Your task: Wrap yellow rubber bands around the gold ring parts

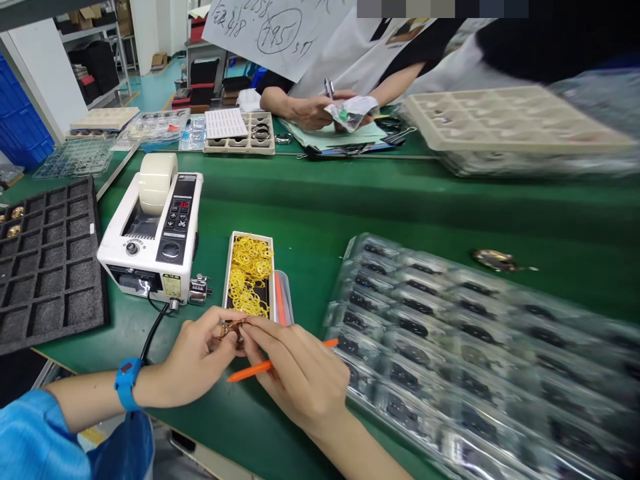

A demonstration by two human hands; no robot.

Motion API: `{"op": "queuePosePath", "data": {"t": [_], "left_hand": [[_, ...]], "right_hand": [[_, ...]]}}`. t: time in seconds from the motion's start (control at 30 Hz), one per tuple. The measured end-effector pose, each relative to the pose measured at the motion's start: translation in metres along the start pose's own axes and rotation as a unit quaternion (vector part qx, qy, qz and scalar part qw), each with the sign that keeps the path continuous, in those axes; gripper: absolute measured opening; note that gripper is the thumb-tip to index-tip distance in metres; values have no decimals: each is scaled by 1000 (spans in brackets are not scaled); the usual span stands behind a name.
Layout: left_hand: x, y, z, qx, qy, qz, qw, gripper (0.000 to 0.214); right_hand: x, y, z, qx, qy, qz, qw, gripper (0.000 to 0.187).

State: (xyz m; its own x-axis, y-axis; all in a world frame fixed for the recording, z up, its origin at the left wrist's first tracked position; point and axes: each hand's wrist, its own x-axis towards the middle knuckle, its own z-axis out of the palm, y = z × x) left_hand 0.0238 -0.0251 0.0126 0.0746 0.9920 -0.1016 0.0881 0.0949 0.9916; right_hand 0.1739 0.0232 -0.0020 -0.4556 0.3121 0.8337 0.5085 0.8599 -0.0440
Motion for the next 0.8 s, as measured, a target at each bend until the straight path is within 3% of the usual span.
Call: {"op": "queuePosePath", "data": {"t": [0.3, 0.6, 0.7, 0.8], "left_hand": [[-2, -4, 2, -26, 9, -11, 1000, 29], [0, -2, 2, -29, 9, -20, 999, 28], [3, -1, 1, -69, 25, -48, 996, 27], [10, 0, -3, -148, 20, -83, 985, 38]], "right_hand": [[-1, -7, 3, -20, 24, 17, 999, 12], [-3, -6, 4, -25, 2, 14, 1000, 15], [-1, -6, 0, 20, -4, 60, 998, 13], [2, 0, -7, 112, -19, 162, 980, 5]]}}
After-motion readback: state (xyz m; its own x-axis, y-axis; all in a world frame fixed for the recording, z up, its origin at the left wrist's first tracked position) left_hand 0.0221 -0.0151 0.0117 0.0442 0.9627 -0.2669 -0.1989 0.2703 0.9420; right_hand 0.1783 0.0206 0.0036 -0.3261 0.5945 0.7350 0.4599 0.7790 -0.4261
